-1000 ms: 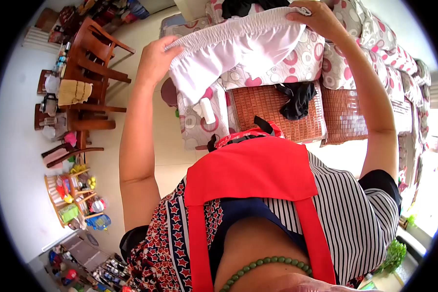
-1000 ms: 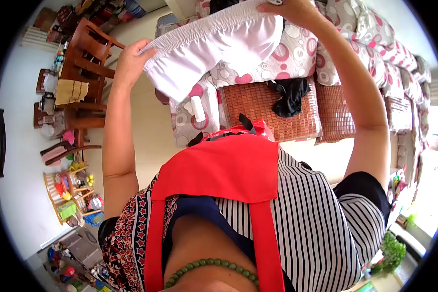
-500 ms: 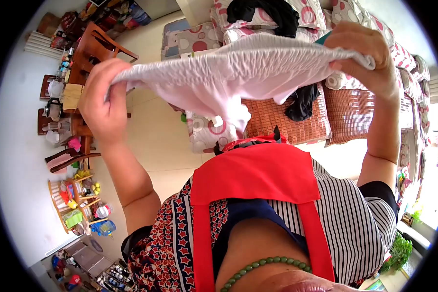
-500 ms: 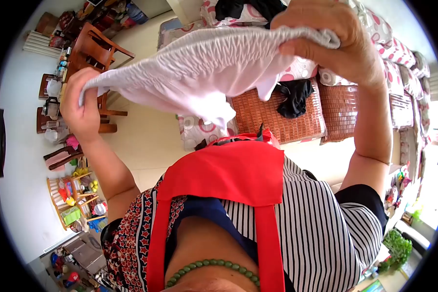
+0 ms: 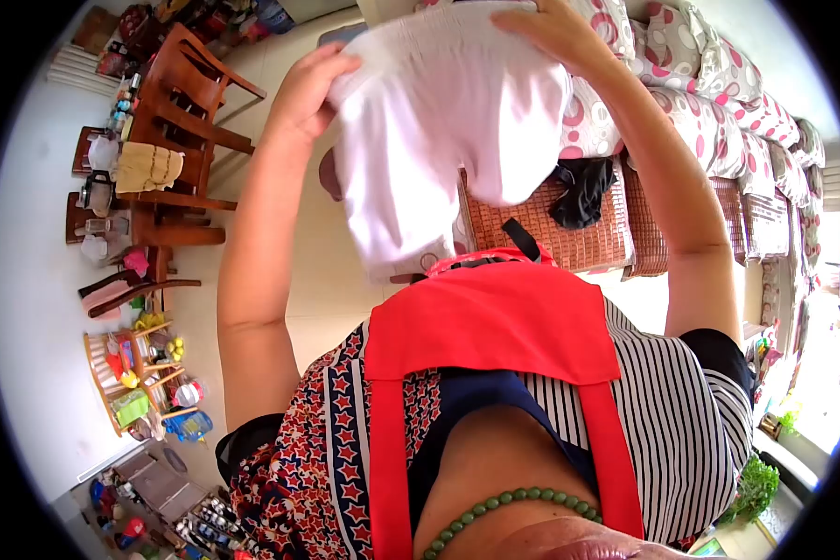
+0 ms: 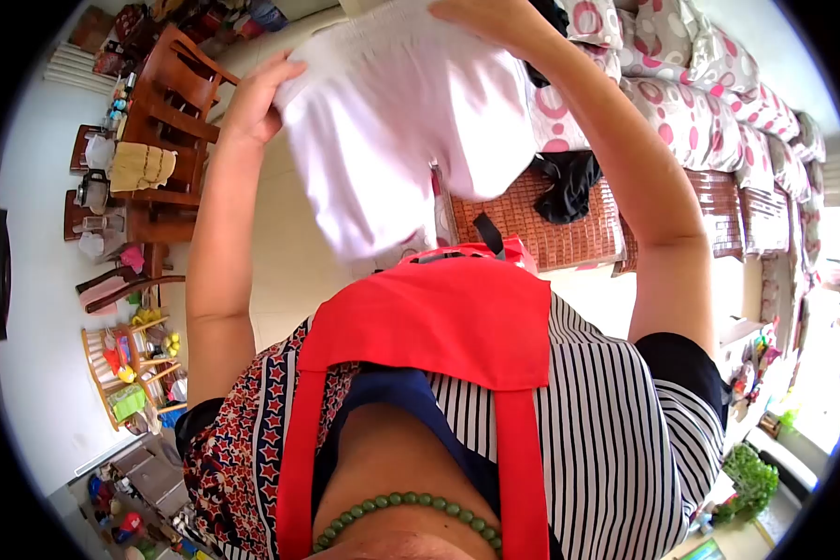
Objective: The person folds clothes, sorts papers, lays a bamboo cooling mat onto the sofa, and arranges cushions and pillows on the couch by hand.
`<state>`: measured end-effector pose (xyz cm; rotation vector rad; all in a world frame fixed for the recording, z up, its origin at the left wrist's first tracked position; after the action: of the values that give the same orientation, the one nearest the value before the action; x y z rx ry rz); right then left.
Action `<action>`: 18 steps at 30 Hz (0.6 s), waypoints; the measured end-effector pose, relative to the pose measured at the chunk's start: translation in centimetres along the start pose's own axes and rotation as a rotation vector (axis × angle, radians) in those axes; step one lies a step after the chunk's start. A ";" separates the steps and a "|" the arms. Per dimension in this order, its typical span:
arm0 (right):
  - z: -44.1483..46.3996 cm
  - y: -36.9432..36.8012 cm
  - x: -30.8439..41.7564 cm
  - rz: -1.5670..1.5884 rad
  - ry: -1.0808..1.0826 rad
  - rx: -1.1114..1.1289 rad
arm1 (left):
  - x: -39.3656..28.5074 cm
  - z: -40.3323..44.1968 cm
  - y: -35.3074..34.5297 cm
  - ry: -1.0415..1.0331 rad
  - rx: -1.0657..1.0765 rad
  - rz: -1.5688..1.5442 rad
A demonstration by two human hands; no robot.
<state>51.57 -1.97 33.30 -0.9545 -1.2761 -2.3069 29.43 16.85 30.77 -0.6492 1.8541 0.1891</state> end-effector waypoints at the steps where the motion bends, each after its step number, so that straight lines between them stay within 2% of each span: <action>1: 0.3 -0.8 1.8 0.089 0.069 0.038 | -0.3 -0.2 -1.3 -0.030 0.043 -0.039; 3: 1.0 -1.7 6.0 0.263 0.215 0.110 | -1.1 -0.7 -4.6 -0.102 0.130 -0.116; 5: 1.0 -4.2 6.6 -0.152 0.405 0.037 | -1.8 -0.9 -7.3 -0.144 0.220 -0.248; 7: 1.7 -4.2 7.9 -0.081 0.317 0.162 | -2.7 -0.8 -8.3 -0.247 0.307 -0.278; 9: 2.9 -3.8 7.3 0.428 0.276 0.119 | -4.0 -1.5 -9.1 -0.273 0.406 -0.273; 10: 3.1 -3.0 7.6 0.408 0.341 0.058 | -4.5 -1.9 -8.8 -0.353 0.254 -0.109; 13: 2.8 -0.5 9.5 0.168 0.439 -0.081 | -5.4 -3.7 -6.2 -1.087 -0.539 0.426; 14: 2.7 0.1 9.8 0.199 0.436 -0.077 | -5.3 -4.5 -5.2 -1.002 -0.799 0.653; 16: 2.2 0.6 10.0 0.256 0.419 -0.054 | -2.1 -0.3 -2.8 -0.768 -0.437 0.274; 17: 1.9 0.2 9.4 0.170 0.470 -0.049 | -0.3 1.7 -1.8 -0.638 -0.269 0.081; 18: 1.7 -0.6 8.5 0.086 0.527 -0.044 | 0.6 2.7 -1.6 -0.434 0.050 0.081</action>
<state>45.77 0.02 39.50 -0.3580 -0.9450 -2.3078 32.33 16.48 29.49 -0.4556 1.4616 0.3107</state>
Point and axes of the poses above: each hand's wrist, its own z-axis towards the middle knuckle, its own y-axis out of the back of the hand, x = y × z, the point moved 4 cm from there along z, towards the middle knuckle, and after that the axes turned 14 degrees about y, right-handed, at the moved point
